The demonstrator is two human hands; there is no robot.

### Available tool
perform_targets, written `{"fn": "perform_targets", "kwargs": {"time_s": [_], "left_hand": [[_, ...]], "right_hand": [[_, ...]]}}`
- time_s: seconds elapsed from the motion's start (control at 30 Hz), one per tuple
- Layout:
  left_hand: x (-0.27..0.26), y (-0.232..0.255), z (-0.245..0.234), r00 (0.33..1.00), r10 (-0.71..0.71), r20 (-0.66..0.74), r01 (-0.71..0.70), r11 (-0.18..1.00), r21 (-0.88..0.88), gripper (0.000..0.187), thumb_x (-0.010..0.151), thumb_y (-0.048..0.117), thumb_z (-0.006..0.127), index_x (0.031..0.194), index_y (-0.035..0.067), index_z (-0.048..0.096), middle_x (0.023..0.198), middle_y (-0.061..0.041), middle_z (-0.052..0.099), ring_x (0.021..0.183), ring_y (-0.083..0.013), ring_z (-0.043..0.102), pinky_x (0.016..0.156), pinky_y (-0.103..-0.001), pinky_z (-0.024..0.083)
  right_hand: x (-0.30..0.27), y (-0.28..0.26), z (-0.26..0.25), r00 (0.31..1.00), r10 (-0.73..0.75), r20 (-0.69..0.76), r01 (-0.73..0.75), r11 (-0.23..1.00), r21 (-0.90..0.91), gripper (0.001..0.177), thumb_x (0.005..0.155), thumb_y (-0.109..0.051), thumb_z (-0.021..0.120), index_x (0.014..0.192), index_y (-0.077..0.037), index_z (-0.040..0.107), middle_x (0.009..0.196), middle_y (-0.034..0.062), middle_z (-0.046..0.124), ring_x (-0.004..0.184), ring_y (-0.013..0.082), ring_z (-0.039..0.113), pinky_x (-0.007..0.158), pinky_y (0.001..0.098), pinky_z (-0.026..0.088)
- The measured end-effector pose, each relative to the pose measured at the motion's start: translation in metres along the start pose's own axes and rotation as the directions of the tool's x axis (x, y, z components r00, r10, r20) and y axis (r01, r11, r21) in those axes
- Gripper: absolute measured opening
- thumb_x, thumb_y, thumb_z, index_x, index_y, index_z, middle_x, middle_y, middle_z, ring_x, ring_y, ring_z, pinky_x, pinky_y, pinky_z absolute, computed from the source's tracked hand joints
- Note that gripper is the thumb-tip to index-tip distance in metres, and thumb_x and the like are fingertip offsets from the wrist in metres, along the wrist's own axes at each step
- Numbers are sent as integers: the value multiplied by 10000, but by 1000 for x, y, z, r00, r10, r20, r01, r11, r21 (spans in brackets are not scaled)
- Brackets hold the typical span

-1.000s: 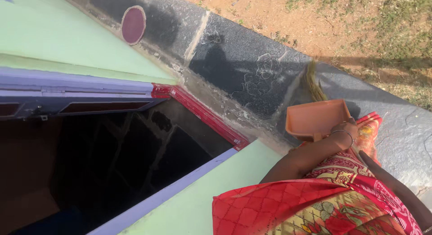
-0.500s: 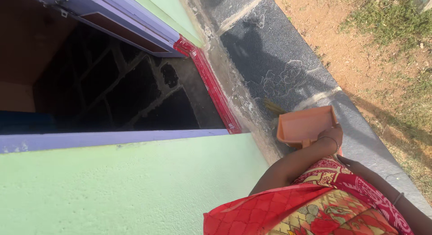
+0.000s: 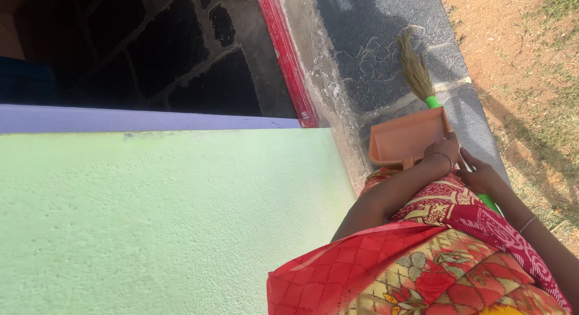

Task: The person sweeps the stone floor of an outdoor entryway with a broom and collects the debris into a handheld dustpan.

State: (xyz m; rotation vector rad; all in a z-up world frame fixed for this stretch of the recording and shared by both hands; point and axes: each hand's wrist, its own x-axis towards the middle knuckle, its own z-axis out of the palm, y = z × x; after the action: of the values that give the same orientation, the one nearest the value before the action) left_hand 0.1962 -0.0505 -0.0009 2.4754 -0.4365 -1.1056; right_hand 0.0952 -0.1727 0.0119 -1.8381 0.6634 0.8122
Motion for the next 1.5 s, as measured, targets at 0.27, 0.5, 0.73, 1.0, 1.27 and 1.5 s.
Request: {"fn": "perform_targets", "kwargs": {"time_s": [0.27, 0.5, 0.73, 1.0, 1.27, 1.5], "left_hand": [[18, -13, 11, 996, -90, -23, 90, 996, -8, 741, 846, 172, 635, 1483, -71, 343, 1195, -238, 718, 1108, -366, 716, 903, -453, 588], [7, -18, 12, 997, -83, -5, 83, 995, -58, 506, 980, 192, 501, 1423, -40, 429, 1201, -259, 718, 1109, -389, 715, 913, -482, 578], [13, -22, 20, 992, -12, -127, 3, 998, -68, 320, 1025, 190, 416, 1274, 5, 492, 1217, -221, 699, 1086, -378, 720, 886, -479, 583], [41, -57, -26, 991, -106, -88, 90, 983, -161, 375, 980, 214, 420, 1285, 10, 499, 1178, -196, 740, 1077, -362, 733, 918, -469, 569], [60, -76, -53, 965, -216, -146, 158, 930, -332, 382, 1207, 244, 292, 1341, -21, 532, 1233, -252, 706, 1111, -416, 710, 970, -494, 538], [27, -52, -118, 992, 4, -130, -28, 982, -187, 638, 949, 150, 571, 1505, -34, 317, 1157, -212, 714, 1019, -345, 747, 841, -459, 593]], "right_hand": [[10, -3, 10, 962, -186, 198, 203, 977, -69, 519, 1033, -425, 578, 1466, -139, 601, 1165, 211, 778, 1119, 345, 747, 977, 438, 549], [43, -28, 0, 964, 127, 233, -201, 922, 332, 787, 974, -199, 653, 1680, -325, 330, 809, 83, 607, 623, 175, 537, 541, 352, 425], [50, -45, -9, 974, 138, 179, -190, 931, 311, 750, 993, -144, 589, 1672, -294, 309, 715, 48, 566, 540, 119, 479, 447, 295, 396], [48, -82, 2, 968, 121, 221, -167, 964, 205, 742, 966, -111, 634, 1620, -342, 372, 755, 51, 634, 543, 111, 492, 467, 283, 413], [78, -148, 4, 981, 110, 157, -142, 968, 208, 737, 977, -151, 619, 1640, -317, 344, 733, 49, 595, 517, 105, 497, 450, 302, 448], [113, -163, 6, 999, 33, 26, -39, 966, 255, 736, 988, -85, 522, 1664, -257, 288, 744, 70, 617, 497, 139, 537, 438, 317, 482]]}}
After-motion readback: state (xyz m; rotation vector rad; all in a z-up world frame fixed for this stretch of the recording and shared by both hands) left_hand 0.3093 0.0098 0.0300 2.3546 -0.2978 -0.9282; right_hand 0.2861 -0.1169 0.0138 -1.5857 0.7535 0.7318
